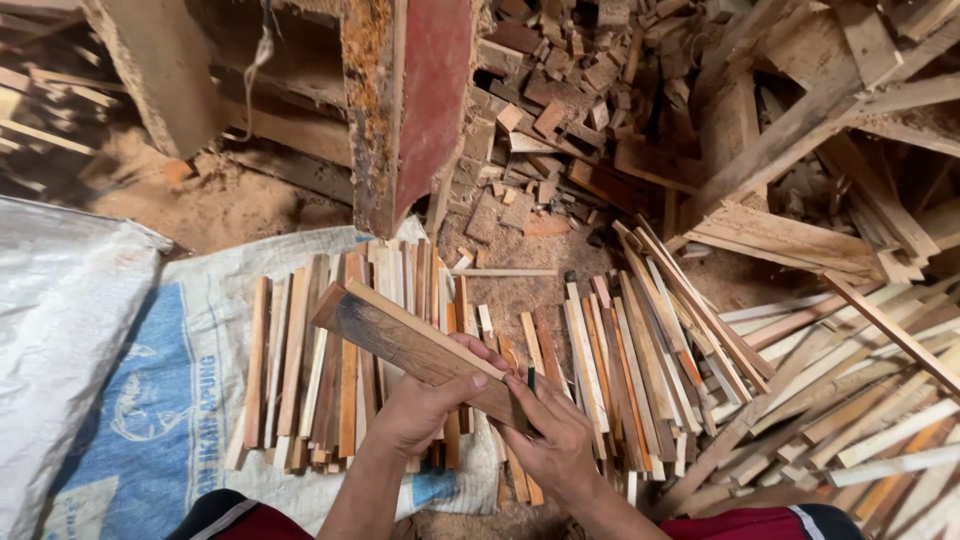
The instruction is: Marking wooden strips with a pen for sorting or processing while sitting on the workshop floor
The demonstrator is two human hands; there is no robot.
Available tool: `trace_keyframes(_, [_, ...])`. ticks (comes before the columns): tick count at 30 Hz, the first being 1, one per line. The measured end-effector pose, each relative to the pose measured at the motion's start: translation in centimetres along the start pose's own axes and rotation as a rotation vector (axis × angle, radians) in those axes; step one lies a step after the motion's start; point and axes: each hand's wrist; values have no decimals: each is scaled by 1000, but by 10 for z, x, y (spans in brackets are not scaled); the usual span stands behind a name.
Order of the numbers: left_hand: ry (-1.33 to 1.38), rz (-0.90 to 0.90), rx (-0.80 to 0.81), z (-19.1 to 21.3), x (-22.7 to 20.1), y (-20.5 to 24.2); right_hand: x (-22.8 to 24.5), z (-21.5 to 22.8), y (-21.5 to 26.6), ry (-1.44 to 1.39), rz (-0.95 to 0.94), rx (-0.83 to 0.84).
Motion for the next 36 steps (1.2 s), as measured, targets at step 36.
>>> trace_keyframes(36, [-381,-269,366,-38,-1,-61,15,12,-141,-867,-355,155])
Point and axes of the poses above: each hand's wrist, its own y-axis away from the middle knuckle, its own z-axis out of the back of the hand, x = y × z, and after that the axes turned 14 degrees about -x, right-handed
